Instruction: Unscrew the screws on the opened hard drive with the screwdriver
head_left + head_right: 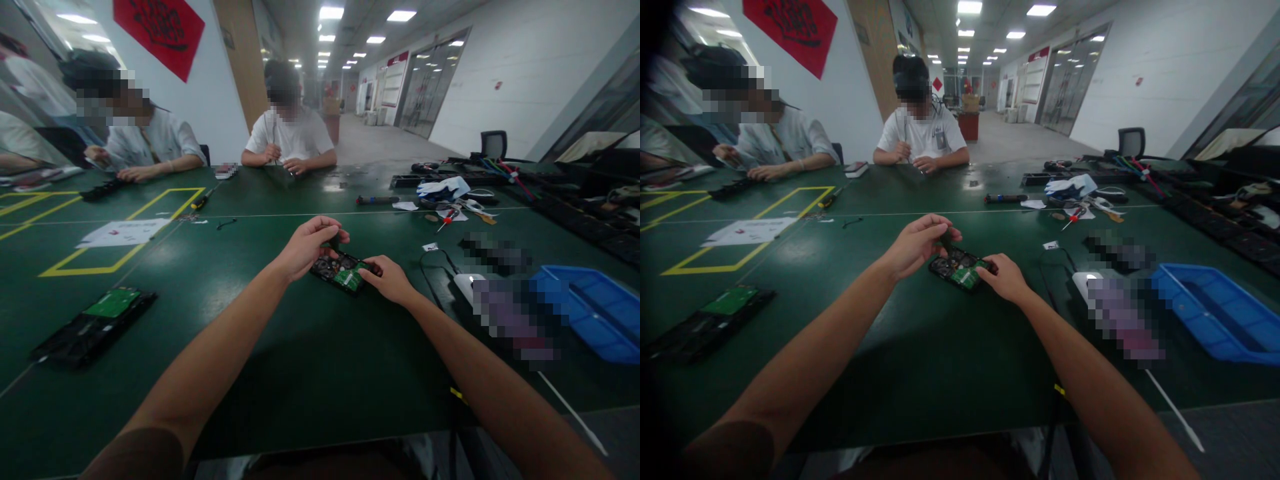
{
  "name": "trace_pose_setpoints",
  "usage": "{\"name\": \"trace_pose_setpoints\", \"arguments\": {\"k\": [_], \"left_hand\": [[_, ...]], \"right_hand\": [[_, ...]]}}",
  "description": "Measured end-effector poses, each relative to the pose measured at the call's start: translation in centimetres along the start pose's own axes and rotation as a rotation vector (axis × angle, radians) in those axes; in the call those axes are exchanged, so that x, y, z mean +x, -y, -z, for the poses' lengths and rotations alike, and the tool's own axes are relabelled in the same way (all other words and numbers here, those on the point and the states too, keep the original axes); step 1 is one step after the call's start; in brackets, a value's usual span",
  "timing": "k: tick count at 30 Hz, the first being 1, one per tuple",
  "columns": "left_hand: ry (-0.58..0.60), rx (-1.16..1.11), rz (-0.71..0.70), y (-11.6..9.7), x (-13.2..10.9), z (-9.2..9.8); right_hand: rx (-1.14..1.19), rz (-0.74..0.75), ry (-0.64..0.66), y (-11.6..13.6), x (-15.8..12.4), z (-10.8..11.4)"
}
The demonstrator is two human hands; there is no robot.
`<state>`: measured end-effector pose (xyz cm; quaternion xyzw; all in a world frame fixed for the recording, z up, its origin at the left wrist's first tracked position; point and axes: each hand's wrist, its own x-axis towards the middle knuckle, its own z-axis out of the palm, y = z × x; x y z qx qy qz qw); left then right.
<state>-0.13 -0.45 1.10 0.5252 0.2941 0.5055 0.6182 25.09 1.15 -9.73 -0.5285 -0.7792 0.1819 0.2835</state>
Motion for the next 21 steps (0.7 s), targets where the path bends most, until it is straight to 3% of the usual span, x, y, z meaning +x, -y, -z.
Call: {"name": "trace_pose_setpoints", "arguments": {"k": [5, 21], "left_hand": [[-0.058, 0.007, -0.002, -0.17, 0.02, -0.07], [-0.059, -0.029, -0.058, 0.11, 0.21, 0.10]], "right_hand": [[0.007, -0.016, 0.002, 0.35, -0.13, 0.20], [0.004, -0.003, 0.007, -0.08, 0.06, 0.00]]}}
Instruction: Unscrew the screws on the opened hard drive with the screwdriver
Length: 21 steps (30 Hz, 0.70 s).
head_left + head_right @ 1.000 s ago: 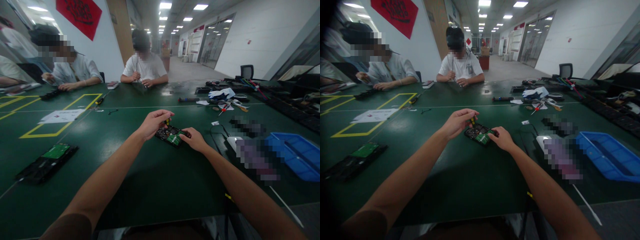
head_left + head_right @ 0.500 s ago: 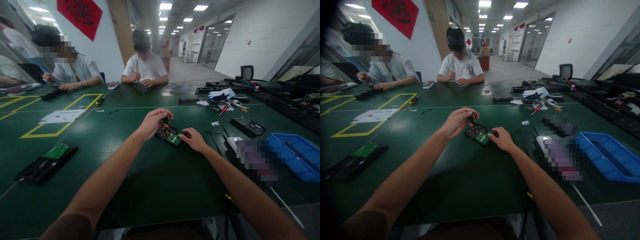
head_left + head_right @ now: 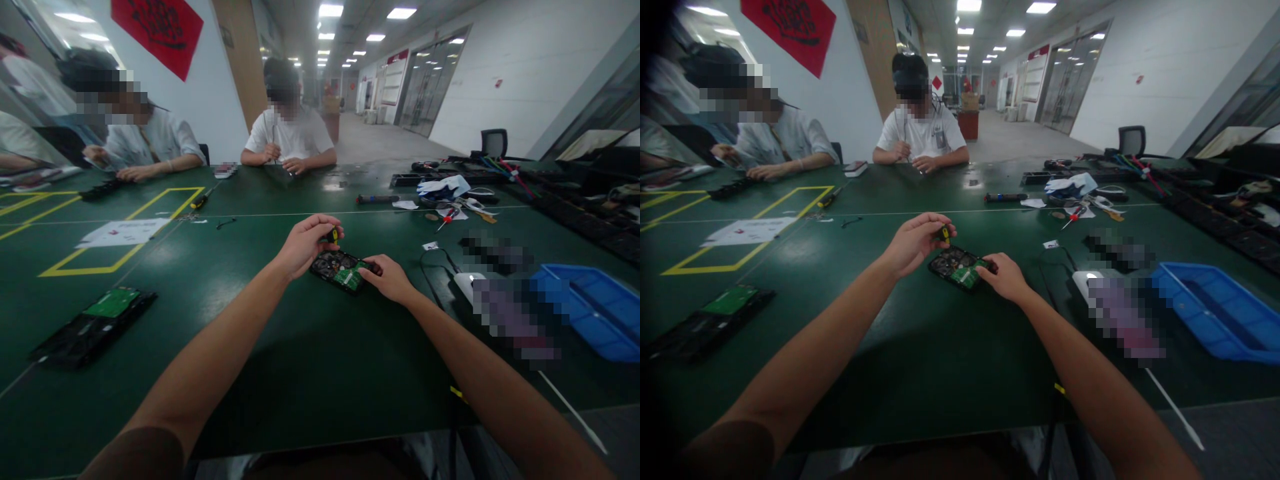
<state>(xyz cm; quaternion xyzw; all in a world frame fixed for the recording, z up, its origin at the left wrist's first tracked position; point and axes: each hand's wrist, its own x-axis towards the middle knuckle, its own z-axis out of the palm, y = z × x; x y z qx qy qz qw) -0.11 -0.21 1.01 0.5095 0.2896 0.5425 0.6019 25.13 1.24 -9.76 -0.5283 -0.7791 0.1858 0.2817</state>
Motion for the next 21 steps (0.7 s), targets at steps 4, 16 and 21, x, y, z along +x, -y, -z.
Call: {"name": "trace_pose_setpoints", "arguments": {"k": [4, 16, 21], "left_hand": [[-0.005, 0.016, -0.016, 0.32, 0.14, 0.13], [0.002, 0.041, 0.018, 0.23, 0.07, -0.03], [0.010, 0.058, 0.016, 0.23, 0.04, -0.01]], "right_hand": [[-0.010, -0.001, -0.007, 0.07, 0.00, 0.06], [-0.013, -0.001, 0.004, 0.12, -0.04, 0.17], [-0.010, 0.001, -0.002, 0.32, -0.08, 0.19]]}}
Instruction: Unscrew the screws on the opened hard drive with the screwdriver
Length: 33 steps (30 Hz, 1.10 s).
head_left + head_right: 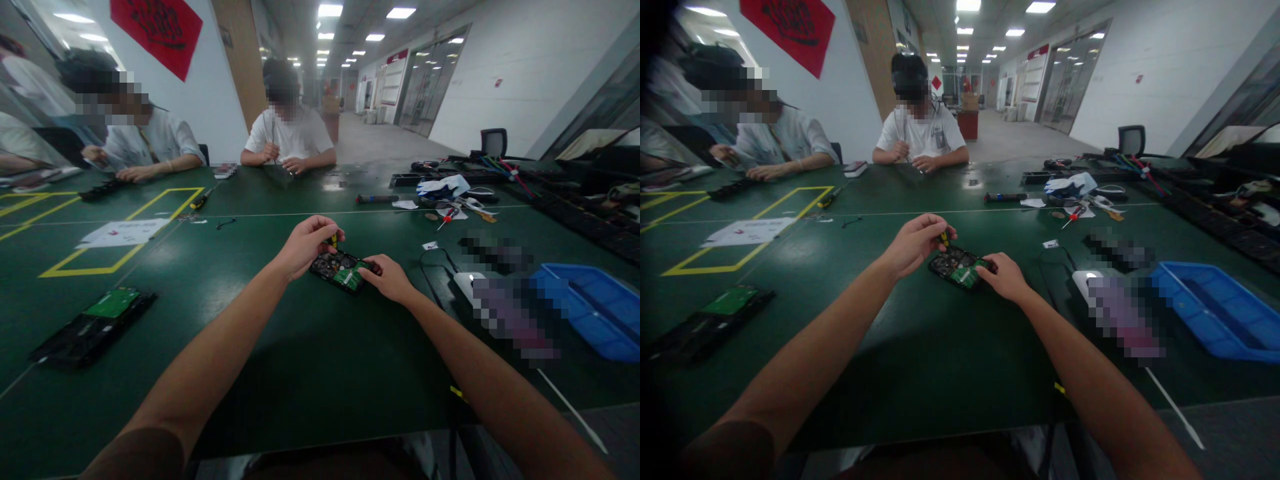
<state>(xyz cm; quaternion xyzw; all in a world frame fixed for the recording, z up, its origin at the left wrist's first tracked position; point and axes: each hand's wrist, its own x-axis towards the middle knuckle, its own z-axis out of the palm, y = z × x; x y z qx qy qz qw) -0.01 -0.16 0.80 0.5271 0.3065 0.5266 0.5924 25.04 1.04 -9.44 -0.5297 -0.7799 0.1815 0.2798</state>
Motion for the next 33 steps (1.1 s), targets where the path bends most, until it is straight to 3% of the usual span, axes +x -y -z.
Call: {"name": "trace_pose_setpoints", "arguments": {"k": [10, 15, 23, 33], "left_hand": [[-0.083, 0.080, 0.015, -0.27, 0.05, 0.24], [-0.006, 0.046, 0.042, -0.38, -0.13, 0.08], [-0.004, -0.048, 0.019, 0.03, 0.07, 0.06], [0.005, 0.068, -0.039, 0.42, 0.19, 0.19]], "right_hand": [[0.009, 0.000, -0.009, -0.23, 0.01, -0.22], [0.006, 0.001, -0.008, -0.52, 0.08, -0.28], [0.004, -0.006, -0.007, -0.58, 0.08, -0.35], [0.004, -0.001, -0.015, -0.65, 0.12, -0.44]]}}
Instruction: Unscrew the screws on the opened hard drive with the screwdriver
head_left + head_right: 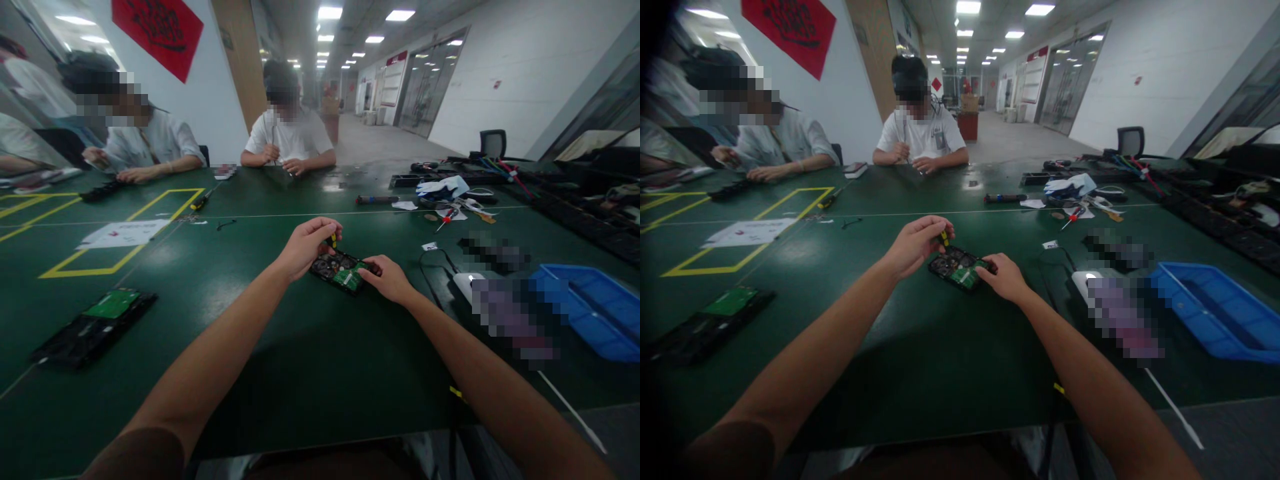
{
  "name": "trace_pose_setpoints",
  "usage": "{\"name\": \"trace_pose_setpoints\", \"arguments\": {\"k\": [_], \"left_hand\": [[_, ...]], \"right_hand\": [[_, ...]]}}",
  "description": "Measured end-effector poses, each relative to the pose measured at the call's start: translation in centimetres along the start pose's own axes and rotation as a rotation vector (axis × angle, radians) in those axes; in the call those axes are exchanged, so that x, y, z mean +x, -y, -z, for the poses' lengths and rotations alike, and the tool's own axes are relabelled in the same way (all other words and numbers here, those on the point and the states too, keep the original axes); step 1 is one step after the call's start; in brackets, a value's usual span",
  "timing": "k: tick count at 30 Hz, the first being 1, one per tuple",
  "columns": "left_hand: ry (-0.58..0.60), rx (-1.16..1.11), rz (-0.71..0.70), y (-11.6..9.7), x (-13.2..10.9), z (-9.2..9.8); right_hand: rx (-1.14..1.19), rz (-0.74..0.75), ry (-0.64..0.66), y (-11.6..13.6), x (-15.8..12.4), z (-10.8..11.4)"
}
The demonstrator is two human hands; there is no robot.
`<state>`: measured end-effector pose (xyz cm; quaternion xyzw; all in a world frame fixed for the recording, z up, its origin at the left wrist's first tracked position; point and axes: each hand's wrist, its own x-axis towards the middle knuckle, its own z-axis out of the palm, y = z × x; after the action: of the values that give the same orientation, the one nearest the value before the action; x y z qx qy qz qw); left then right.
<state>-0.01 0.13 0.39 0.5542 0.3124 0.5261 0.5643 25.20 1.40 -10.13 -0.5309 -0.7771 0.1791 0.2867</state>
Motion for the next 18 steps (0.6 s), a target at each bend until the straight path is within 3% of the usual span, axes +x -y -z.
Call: {"name": "trace_pose_setpoints", "arguments": {"k": [6, 18], "left_hand": [[-0.035, 0.097, 0.005, -0.17, 0.00, 0.35], [0.014, -0.113, 0.080, -0.37, -0.08, 0.01]], "right_hand": [[0.002, 0.004, 0.006, 0.24, -0.06, 0.12], [0.003, 0.003, 0.014, 0.28, -0.10, 0.23]]}}
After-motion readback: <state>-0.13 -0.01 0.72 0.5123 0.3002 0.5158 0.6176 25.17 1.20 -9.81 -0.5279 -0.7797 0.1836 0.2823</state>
